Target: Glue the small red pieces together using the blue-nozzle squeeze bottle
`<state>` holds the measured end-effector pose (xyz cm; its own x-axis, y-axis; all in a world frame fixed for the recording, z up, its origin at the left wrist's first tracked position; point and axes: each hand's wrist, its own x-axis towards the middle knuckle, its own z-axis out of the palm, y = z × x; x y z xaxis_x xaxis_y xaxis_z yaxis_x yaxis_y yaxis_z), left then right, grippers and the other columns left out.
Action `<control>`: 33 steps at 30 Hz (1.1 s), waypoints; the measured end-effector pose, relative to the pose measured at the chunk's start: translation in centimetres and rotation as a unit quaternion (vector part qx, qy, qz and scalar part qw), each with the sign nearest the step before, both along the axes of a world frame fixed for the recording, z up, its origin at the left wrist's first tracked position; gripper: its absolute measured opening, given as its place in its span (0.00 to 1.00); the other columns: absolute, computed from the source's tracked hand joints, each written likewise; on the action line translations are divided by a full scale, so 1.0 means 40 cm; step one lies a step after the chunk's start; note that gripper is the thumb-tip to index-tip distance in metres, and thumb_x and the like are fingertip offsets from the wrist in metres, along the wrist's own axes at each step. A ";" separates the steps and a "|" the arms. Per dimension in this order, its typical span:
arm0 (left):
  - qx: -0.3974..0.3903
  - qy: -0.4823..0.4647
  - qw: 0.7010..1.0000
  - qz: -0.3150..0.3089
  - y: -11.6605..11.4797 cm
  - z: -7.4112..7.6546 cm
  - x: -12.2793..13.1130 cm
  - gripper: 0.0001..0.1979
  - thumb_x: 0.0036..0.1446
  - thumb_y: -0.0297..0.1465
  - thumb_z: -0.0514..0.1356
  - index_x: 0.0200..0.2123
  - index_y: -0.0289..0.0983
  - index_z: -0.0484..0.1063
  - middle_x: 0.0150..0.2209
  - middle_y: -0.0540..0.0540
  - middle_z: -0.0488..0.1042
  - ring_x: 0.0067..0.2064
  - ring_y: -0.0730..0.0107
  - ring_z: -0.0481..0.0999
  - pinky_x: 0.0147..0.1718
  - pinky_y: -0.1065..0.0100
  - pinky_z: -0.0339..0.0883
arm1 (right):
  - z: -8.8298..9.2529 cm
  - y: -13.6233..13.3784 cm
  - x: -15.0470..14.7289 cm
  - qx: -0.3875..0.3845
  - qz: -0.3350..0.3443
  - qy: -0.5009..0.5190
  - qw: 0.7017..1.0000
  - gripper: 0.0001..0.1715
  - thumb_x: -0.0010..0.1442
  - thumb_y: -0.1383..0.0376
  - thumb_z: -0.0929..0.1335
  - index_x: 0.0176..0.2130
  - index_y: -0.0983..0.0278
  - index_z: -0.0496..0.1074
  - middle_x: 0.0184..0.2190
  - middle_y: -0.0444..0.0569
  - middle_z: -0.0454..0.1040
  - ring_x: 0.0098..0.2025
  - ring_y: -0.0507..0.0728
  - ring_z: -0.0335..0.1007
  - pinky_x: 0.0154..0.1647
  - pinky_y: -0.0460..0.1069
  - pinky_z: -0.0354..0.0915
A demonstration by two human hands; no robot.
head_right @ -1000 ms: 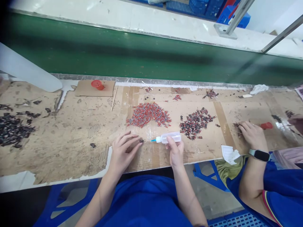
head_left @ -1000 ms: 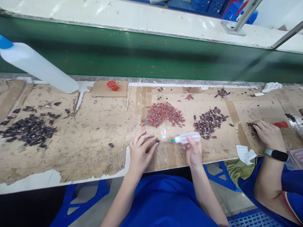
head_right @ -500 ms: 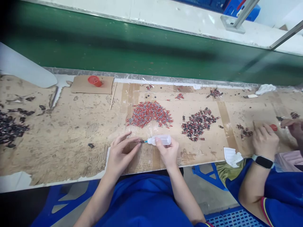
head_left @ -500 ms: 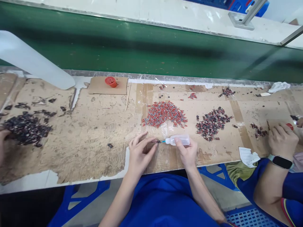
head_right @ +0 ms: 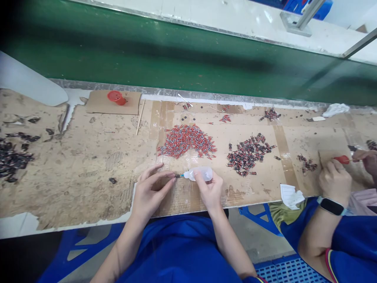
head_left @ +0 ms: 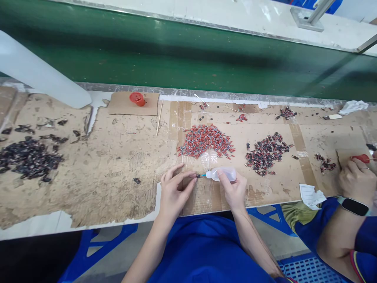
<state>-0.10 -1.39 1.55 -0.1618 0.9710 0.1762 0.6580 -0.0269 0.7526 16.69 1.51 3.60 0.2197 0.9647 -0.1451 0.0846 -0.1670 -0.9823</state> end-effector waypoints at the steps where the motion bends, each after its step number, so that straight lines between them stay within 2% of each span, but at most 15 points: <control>1: 0.001 0.001 1.000 0.002 0.000 0.000 0.001 0.03 0.54 0.32 0.65 0.33 0.44 0.79 0.37 0.48 0.81 0.52 0.54 0.75 0.51 0.54 0.62 | 0.001 0.000 0.000 0.001 -0.004 0.001 1.000 0.11 0.50 0.59 0.72 0.26 0.65 0.77 0.24 0.47 0.79 0.27 0.56 0.74 0.30 0.48 0.70; 8: -0.004 -0.009 1.000 0.003 0.001 0.000 0.000 0.03 0.53 0.32 0.65 0.33 0.44 0.79 0.37 0.48 0.81 0.51 0.54 0.75 0.51 0.53 0.62 | 0.007 0.002 0.005 0.019 -0.021 -0.004 1.000 0.10 0.50 0.60 0.72 0.25 0.64 0.77 0.24 0.47 0.79 0.26 0.56 0.74 0.29 0.48 0.70; 18: -0.020 -0.017 1.000 0.002 0.002 0.010 0.002 0.04 0.54 0.32 0.64 0.34 0.45 0.79 0.37 0.48 0.81 0.53 0.55 0.75 0.53 0.52 0.62 | 0.002 0.003 0.002 0.018 0.020 -0.022 0.999 0.12 0.50 0.58 0.71 0.25 0.64 0.77 0.23 0.47 0.79 0.26 0.56 0.73 0.29 0.49 0.69; 28: 0.009 -0.013 1.000 0.006 0.005 -0.007 0.003 0.03 0.52 0.31 0.65 0.32 0.44 0.79 0.36 0.47 0.81 0.50 0.55 0.75 0.52 0.52 0.64 | -0.016 0.003 0.010 0.009 -0.043 -0.005 0.999 0.14 0.50 0.56 0.72 0.25 0.64 0.75 0.24 0.47 0.77 0.27 0.56 0.71 0.30 0.50 0.68; 33: 0.002 0.003 1.000 -0.024 0.003 -0.008 0.002 0.07 0.55 0.30 0.63 0.38 0.45 0.79 0.37 0.48 0.81 0.53 0.53 0.73 0.53 0.51 0.61 | -0.015 -0.007 0.042 0.024 -0.081 0.001 0.996 0.18 0.49 0.53 0.73 0.34 0.64 0.74 0.29 0.48 0.78 0.29 0.56 0.73 0.30 0.48 0.68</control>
